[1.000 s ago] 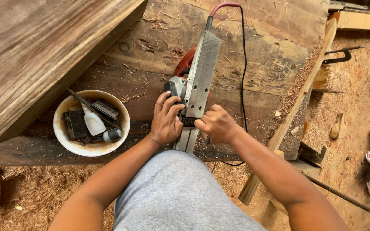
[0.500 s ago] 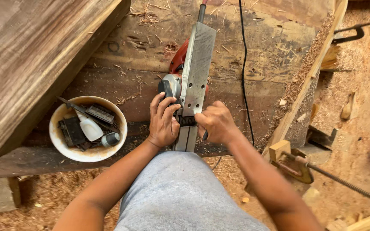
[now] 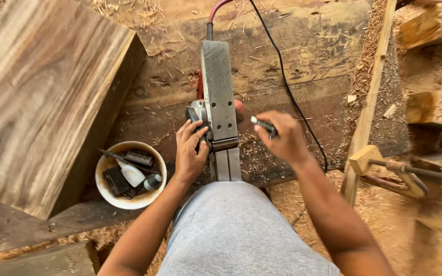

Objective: The person adjusts the fence and depth settings on a handheld electric wood planer using a hex key. They repeatedly loosen and tighten screws to position the metal fence, then remove the fence and set the planer aside.

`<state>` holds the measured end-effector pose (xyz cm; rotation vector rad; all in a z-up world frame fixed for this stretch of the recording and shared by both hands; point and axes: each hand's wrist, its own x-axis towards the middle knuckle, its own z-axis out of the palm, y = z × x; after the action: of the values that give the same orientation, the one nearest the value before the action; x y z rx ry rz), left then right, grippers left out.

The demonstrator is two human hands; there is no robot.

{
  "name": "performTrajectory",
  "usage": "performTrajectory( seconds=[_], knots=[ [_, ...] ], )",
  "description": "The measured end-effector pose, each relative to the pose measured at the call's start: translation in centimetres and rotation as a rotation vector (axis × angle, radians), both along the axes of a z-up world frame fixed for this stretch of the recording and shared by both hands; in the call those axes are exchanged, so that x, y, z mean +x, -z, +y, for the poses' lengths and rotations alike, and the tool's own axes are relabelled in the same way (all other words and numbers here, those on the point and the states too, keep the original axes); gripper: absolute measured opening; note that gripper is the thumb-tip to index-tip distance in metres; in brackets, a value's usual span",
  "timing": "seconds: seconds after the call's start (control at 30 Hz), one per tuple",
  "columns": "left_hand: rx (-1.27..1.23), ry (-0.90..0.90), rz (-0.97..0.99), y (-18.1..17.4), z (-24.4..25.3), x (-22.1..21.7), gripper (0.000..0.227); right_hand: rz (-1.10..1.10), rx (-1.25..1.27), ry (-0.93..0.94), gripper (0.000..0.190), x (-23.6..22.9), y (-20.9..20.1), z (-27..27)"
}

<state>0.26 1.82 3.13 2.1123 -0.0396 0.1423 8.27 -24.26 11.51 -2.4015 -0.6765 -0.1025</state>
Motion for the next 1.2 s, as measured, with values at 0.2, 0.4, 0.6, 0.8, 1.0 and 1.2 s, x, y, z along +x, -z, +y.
performTrajectory(
  seconds=[0.2, 0.4, 0.6, 0.8, 1.0, 1.2],
  knots=[
    [0.056, 0.135, 0.052, -1.4, 1.1, -0.1, 0.053, 0.496, 0.362, 0.448, 0.027, -8.3, 6.0, -2.2],
    [0.122, 0.096, 0.117, -1.7, 0.6, 0.3, 0.048, 0.731, 0.546, 0.535, 0.025, -10.8, 9.8, -2.5],
    [0.138, 0.097, 0.135, -1.2, 0.8, 0.1, 0.05, 0.895, 0.677, 0.446, 0.028, -10.0, 11.4, -2.3],
    [-0.022, 0.113, 0.191, -1.2, 1.4, 0.4, 0.054, 0.862, 0.593, 0.371, 0.029, -9.1, 10.9, -1.5],
    [-0.116, 0.1, 0.183, -1.0, 1.3, 0.6, 0.047, 0.951, 0.578, 0.37, 0.035, -9.5, 10.0, -0.9],
    [-0.219, 0.057, 0.372, -1.9, 1.2, 0.8, 0.048, 0.893, 0.571, 0.402, 0.041, -9.8, 10.0, -0.9]
  ],
)
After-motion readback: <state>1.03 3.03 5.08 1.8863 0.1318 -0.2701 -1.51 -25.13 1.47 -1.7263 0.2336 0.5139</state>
